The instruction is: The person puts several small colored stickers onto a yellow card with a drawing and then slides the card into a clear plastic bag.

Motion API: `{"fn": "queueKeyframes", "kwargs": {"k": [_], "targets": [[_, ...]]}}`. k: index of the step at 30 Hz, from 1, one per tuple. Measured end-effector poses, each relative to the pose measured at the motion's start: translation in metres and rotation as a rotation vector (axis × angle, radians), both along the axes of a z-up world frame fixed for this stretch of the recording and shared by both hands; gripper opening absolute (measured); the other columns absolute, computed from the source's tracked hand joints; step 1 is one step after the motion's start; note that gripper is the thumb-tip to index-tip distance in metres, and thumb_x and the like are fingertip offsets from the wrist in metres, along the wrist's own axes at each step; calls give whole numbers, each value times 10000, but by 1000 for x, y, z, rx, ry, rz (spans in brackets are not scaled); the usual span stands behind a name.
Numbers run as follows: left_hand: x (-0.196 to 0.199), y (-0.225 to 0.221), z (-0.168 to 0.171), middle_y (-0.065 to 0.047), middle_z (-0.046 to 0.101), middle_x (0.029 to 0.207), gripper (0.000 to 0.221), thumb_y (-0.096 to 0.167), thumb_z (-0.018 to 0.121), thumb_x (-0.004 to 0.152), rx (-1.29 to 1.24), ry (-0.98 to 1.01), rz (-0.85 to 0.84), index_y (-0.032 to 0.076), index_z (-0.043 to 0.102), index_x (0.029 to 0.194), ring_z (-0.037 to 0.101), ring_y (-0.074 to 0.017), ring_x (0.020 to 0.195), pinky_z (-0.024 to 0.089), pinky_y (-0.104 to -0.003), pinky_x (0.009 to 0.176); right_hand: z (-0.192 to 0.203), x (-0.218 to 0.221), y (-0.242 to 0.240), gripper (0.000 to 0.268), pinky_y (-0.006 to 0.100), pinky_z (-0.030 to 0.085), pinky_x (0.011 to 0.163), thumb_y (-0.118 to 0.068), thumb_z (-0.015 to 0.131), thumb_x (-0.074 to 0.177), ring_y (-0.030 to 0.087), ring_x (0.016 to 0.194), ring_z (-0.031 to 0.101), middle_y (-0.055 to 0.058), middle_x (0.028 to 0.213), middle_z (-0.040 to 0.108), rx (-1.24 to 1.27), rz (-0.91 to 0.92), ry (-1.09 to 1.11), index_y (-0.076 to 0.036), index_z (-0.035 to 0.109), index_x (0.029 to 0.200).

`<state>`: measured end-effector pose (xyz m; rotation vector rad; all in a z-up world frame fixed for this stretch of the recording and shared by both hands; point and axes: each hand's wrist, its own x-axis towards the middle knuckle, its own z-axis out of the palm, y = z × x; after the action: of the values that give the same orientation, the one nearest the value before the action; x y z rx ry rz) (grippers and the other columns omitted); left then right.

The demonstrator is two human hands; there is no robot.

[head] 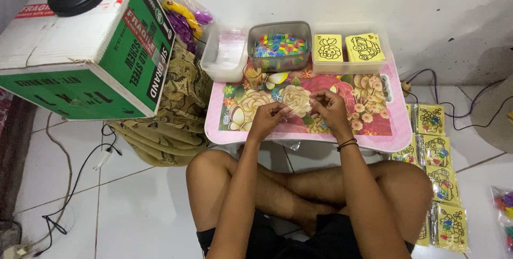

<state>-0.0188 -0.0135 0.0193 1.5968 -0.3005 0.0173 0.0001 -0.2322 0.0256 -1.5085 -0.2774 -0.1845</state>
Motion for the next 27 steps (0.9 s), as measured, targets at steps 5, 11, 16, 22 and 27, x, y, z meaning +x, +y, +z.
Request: {"fn": "queueKeyframes", "kwargs": {"k": [5,11,16,22,27], "targets": [[4,1,-5,-65,728,719,146,221,714,975,20,0,10,91,778,964,608,-98,670,489,-239,654,-30,22,-8,137,286,562,585,-29,738,907,190,641,688,138,783,661,58,-19,-22,-1,681,1028],[5,3,-11,-31,678,645,171,267,752,947,61,-4,37,104,776,902,551,-76,626,431,-230,596,-16,15,-5,100,273,526,669,-97,715,972,143,731,632,114,784,658,52,-38,-52,-18,658,952],[-2,2,-1,-27,661,615,217,313,765,939,66,4,32,115,765,851,527,-61,593,417,-229,557,-5,8,0,148,242,483,674,-146,687,1018,100,740,581,67,761,634,34,-58,-52,-47,655,913],[0,2,1,-12,635,599,185,253,785,895,46,7,37,88,736,827,517,-70,578,408,-219,569,12,-9,10,209,247,512,628,-176,676,1026,110,670,610,89,708,664,24,-78,3,-44,686,864],[3,3,7,-19,638,581,253,314,767,927,85,4,44,107,724,787,519,-71,559,402,-228,551,-5,6,4,219,270,561,580,-168,653,1032,162,603,669,120,662,659,78,-70,43,-46,677,853]]}}
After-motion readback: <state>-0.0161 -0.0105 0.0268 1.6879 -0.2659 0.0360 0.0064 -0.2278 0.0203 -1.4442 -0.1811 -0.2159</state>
